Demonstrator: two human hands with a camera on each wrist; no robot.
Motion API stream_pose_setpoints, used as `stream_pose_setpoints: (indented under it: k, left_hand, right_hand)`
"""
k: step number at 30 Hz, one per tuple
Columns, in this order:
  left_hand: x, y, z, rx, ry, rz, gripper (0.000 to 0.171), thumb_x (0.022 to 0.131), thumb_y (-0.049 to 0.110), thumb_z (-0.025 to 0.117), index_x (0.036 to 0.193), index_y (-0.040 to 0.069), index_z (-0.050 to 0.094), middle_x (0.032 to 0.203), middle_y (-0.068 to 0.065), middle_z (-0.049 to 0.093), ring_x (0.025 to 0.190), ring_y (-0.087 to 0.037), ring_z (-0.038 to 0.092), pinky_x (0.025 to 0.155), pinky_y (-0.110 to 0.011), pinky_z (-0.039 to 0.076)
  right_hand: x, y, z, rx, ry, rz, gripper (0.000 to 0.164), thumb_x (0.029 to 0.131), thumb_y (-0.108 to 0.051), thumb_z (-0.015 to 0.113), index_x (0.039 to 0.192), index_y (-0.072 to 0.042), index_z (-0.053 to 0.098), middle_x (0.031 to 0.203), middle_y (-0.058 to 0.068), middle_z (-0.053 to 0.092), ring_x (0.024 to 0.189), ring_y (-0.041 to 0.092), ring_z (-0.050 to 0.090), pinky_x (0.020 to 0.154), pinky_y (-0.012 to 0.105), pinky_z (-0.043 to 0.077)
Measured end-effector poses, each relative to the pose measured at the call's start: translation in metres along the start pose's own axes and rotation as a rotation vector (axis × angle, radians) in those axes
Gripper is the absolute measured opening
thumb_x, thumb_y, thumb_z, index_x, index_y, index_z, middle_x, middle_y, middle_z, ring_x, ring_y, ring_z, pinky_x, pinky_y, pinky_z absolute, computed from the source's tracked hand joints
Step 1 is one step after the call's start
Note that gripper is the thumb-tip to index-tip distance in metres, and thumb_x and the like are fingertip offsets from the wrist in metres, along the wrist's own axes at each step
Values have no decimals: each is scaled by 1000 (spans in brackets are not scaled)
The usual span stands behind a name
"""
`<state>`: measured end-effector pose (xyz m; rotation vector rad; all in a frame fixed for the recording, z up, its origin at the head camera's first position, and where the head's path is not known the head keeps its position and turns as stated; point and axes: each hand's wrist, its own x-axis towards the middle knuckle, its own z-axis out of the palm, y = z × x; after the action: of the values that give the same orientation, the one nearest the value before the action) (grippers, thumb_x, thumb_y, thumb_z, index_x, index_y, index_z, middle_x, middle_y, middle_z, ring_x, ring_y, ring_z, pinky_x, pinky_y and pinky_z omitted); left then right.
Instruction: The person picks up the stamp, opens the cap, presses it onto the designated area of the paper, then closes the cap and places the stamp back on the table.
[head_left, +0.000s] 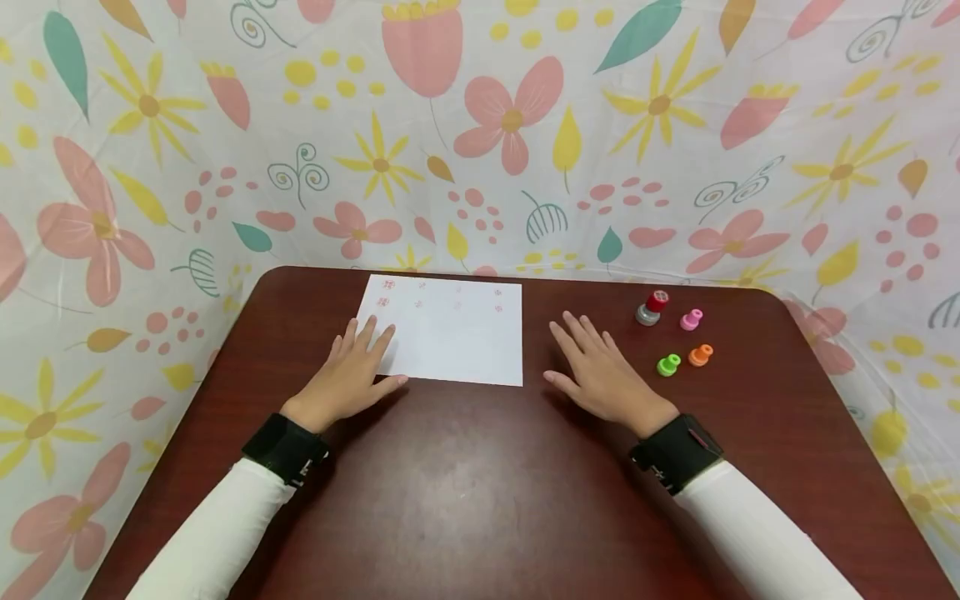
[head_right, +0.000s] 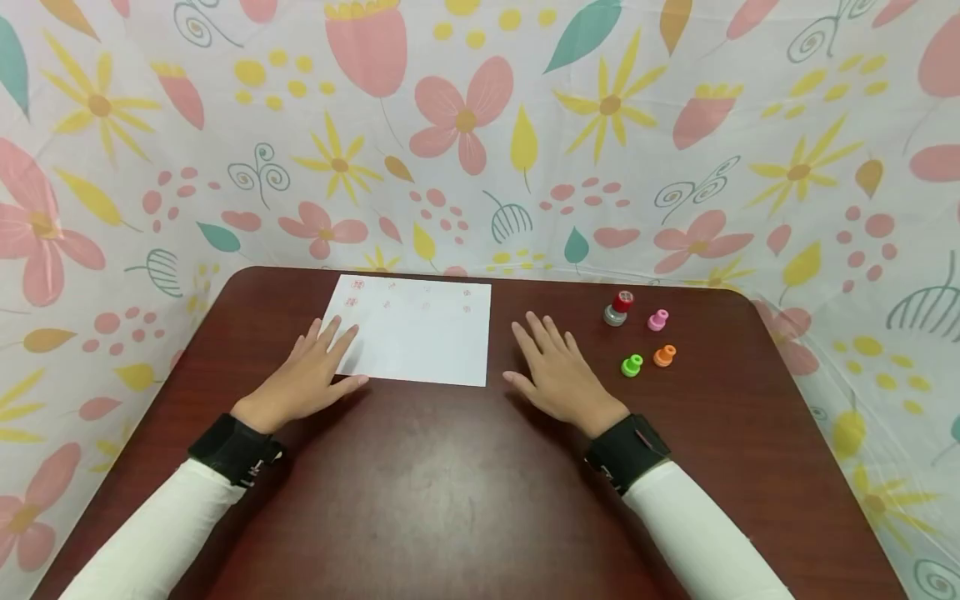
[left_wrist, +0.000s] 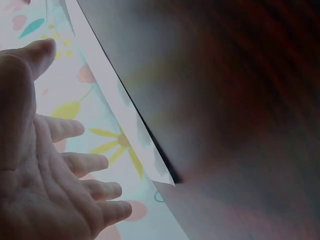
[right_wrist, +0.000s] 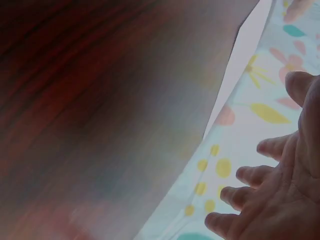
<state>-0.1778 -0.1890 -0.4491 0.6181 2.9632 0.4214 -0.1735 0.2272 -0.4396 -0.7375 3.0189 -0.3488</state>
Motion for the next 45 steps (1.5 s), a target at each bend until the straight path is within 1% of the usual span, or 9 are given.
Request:
stream_pose_setpoints:
  k: [4, 9, 12, 18, 24, 30, 32, 39, 45]
  left_hand:
    - [4, -7, -1, -7, -28, -25, 89, 100, 54, 62, 163, 4, 26, 168, -31, 16, 153, -59, 10, 116, -77, 22]
    - [8, -18, -2, -30, -66, -60, 92, 97, 49, 69, 162, 1, 27, 166, -35, 16, 151, -63, 13, 113, -79, 26]
    - [9, -23, -3, -56, -87, -76, 94, 95, 46, 74, 162, 0, 27, 165, -36, 16, 149, -65, 13, 112, -79, 26]
    - [13, -29, -3, -96, -112, -83, 95, 94, 44, 76, 161, -2, 27, 164, -37, 14, 146, -69, 12, 111, -80, 27]
    - [15, -30, -2, -106, -122, -70, 92, 95, 44, 74, 159, -6, 30, 162, -40, 16, 146, -69, 13, 116, -75, 25]
    - [18, -27, -2, -66, -91, -26, 78, 98, 34, 72, 152, -11, 38, 158, -42, 26, 150, -57, 22, 123, -68, 17]
    - [19, -26, -3, -60, -85, -19, 75, 98, 32, 72, 151, -11, 40, 157, -43, 28, 151, -55, 24, 124, -67, 17]
    - [19, -22, -3, -53, -61, 2, 73, 97, 29, 74, 147, -13, 43, 153, -45, 33, 148, -56, 28, 122, -65, 25]
    - [19, -18, -1, -77, -72, -13, 74, 97, 29, 74, 148, -14, 42, 154, -46, 28, 147, -61, 26, 118, -64, 34]
  right_hand:
    - [14, -12, 3, 14, -20, -52, 81, 101, -48, 62, 162, -7, 30, 170, 21, 23, 155, 47, 22, 119, 72, 25]
    - [34, -28, 7, 17, -99, -95, 80, 101, -50, 60, 163, -10, 29, 171, 19, 21, 156, 45, 22, 120, 71, 24]
    - [44, -36, 11, 6, -130, -124, 80, 102, -50, 60, 163, -10, 29, 170, 20, 22, 156, 46, 23, 119, 71, 26]
    - [55, -46, 16, 24, -189, -141, 81, 103, -51, 58, 165, -12, 25, 171, 20, 18, 157, 46, 19, 120, 70, 25]
    - [58, -47, 19, 14, -239, -145, 81, 103, -51, 58, 165, -11, 25, 172, 20, 17, 157, 45, 18, 121, 67, 27]
    - [59, -47, 19, 5, -266, -155, 79, 104, -49, 59, 163, -7, 29, 170, 22, 20, 156, 47, 21, 120, 63, 32]
    - [58, -46, 18, 0, -269, -166, 77, 104, -47, 60, 162, -5, 31, 169, 24, 22, 155, 48, 23, 119, 62, 34]
    - [55, -42, 17, 25, -250, -199, 70, 104, -36, 63, 159, -2, 36, 167, 27, 25, 153, 51, 24, 119, 56, 37]
    - [51, -38, 17, 33, -223, -224, 68, 103, -31, 65, 156, 1, 39, 164, 29, 29, 151, 52, 28, 118, 53, 39]
